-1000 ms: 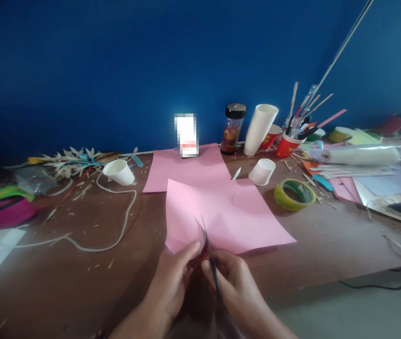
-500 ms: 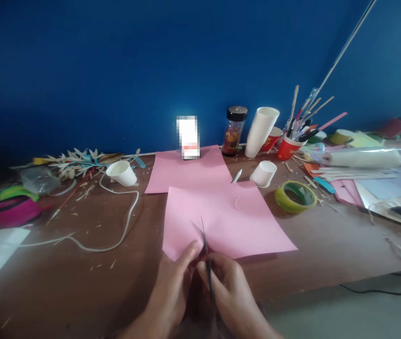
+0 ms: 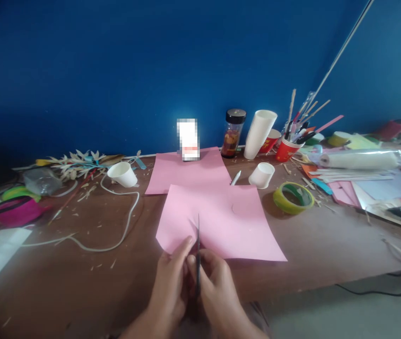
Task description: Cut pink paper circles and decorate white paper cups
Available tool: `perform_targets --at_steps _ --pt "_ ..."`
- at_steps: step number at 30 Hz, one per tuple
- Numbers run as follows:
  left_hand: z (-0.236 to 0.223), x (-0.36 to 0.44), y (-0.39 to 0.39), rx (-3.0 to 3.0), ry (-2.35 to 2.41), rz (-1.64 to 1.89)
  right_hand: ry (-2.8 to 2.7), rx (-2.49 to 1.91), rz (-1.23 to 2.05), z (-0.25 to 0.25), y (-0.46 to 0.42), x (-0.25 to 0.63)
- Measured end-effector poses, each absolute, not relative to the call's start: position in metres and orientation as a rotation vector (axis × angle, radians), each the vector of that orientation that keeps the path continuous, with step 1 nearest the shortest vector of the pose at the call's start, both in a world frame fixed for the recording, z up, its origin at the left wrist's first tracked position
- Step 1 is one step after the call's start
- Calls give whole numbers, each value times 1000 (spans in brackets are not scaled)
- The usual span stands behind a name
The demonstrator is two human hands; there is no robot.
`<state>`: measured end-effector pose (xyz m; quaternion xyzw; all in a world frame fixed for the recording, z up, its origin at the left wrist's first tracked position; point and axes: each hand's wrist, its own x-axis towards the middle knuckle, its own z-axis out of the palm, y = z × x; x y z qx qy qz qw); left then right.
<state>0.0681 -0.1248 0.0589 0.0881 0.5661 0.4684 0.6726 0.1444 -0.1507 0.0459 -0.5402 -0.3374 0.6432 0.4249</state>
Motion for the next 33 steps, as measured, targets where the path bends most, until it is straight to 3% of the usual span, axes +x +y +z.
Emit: perform_targets --at_steps 33 --pt "62 59 -115 336 1258 1064 -874 -1394 1701 49 -153 155"
